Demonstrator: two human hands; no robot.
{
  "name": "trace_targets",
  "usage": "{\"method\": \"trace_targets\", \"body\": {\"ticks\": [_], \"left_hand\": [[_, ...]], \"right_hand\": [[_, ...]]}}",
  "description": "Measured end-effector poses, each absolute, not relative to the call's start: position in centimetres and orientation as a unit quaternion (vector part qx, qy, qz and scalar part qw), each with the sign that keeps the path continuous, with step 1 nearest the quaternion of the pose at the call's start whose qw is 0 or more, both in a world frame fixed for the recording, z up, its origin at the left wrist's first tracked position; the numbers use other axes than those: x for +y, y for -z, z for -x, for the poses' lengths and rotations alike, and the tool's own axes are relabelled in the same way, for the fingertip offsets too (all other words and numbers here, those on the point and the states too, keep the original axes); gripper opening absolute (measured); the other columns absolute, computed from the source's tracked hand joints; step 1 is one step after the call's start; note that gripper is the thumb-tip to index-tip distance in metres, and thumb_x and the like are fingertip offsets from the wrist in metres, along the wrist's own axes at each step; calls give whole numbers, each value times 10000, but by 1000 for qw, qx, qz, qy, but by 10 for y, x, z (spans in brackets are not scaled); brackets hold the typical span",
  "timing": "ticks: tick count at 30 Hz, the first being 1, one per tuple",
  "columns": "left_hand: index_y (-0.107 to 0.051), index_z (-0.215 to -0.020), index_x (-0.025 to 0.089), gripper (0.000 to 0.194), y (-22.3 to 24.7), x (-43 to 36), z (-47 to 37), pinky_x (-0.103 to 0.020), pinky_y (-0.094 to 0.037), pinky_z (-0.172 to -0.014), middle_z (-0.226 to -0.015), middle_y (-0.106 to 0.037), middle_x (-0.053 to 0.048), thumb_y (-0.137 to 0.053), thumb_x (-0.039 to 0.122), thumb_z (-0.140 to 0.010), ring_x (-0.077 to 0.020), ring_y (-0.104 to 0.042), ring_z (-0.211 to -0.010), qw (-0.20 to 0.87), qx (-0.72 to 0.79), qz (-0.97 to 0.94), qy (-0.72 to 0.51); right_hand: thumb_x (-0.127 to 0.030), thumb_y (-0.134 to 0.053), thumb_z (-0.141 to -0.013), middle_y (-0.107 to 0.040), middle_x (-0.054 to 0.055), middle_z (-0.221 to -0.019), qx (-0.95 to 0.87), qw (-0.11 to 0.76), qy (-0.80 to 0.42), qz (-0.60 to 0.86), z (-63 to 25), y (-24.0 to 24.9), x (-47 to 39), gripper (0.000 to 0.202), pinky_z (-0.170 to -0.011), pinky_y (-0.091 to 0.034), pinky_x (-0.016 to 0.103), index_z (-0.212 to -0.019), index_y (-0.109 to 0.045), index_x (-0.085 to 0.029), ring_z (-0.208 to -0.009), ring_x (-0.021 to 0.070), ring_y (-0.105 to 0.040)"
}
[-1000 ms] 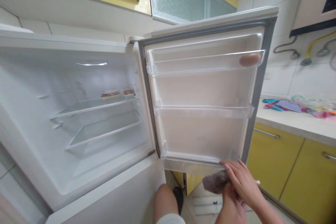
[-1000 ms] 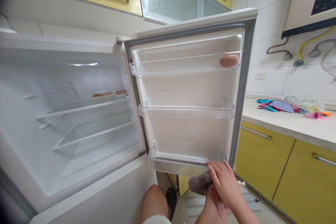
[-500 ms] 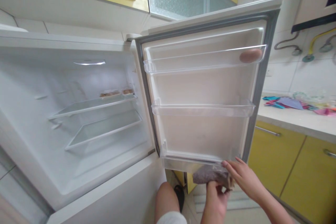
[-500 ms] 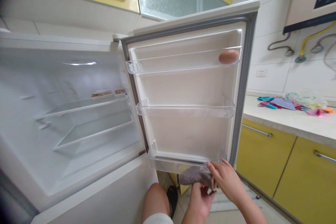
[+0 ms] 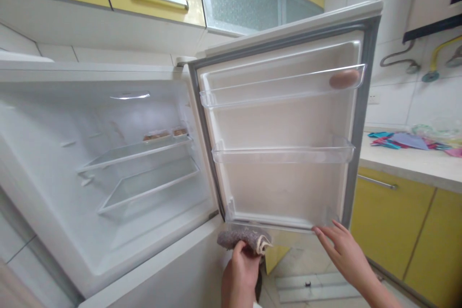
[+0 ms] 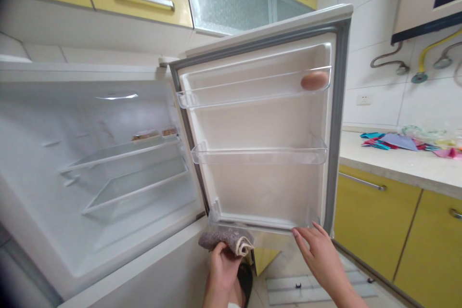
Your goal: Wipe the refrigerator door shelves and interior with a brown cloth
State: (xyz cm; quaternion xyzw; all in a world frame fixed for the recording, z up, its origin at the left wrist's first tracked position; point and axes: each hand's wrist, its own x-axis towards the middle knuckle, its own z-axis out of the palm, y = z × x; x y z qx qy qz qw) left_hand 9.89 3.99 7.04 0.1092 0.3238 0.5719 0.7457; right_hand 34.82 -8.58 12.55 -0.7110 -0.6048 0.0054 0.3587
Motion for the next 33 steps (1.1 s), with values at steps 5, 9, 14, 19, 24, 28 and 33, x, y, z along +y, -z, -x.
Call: {"method": "trace_targets", "body": {"ticks": [5,9,14,19,24,28,33], "left_hand": [[-631,-675,190,87,-88,55,-69,-315,-521,-570,-648,-673,-37,-632,103,-678,-188,-632,-603,693,375,-84,-610],[-617,-718,186,222,-118,74,-35,-239,-465,-561,-655,-658,25,-639,-18,-632,-121,-590,-581,616,389,-87,-680],[-628,-825,188,275,-193,90,-5,-219,-464,-639,-783,-684,45,-680,7,-625,-103,-614,-705,566,325,-157,-741],[-619,-765,156,215,-267,84,-25,-233,-451,-586,-743,-661,28,-728,104,-587,-110,-571,-662,594,261,-227,-727],[-630,-725,138,190,-314,66,-55,-241,-476,-577,-711,-665,-8,-718,83,-567,-126,-578,-659,630,226,-265,-694],[-664,-836,172,154,-343,58,-59,-267,-529,-626,-827,-709,-18,-692,124,-693,-152,-632,-757,667,192,-272,-666],[-695,-1028,181,244,-354,64,-69,-420,-597,-803,-1074,-739,-89,-644,366,-877,-248,-681,-1008,743,125,-237,-614]], "right_hand": [[-572,-413,-973,-793,72,-1050,-606,375,43,700,-346,-112,-86,459,-1174,-392,619,-991,-762,-275,-1006,272,-738],[-579,-466,-947,-793,65,-1059,-609,382,52,694,-348,-102,-83,424,-1154,-417,629,-1013,-767,-288,-1018,283,-739],[-600,-473,-923,-776,71,-1138,-555,470,71,683,-348,-125,-81,447,-983,-582,514,-1098,-737,-285,-1079,298,-722],[-445,-468,-953,-654,118,-1355,-453,578,278,620,-346,-228,-95,424,-1121,-459,554,-1297,-618,-249,-1295,317,-589],[-349,-458,-963,-628,114,-1398,-462,583,387,545,-369,-314,-81,380,-1187,-388,545,-1288,-614,-230,-1392,283,-505],[-336,-375,-986,-703,94,-1282,-537,529,334,566,-389,-325,-56,351,-1193,-369,540,-1157,-660,-223,-1366,246,-540],[-344,-366,-984,-749,80,-1174,-530,522,342,574,-393,-321,-52,348,-1193,-357,527,-1004,-691,-220,-1274,231,-616]]}}
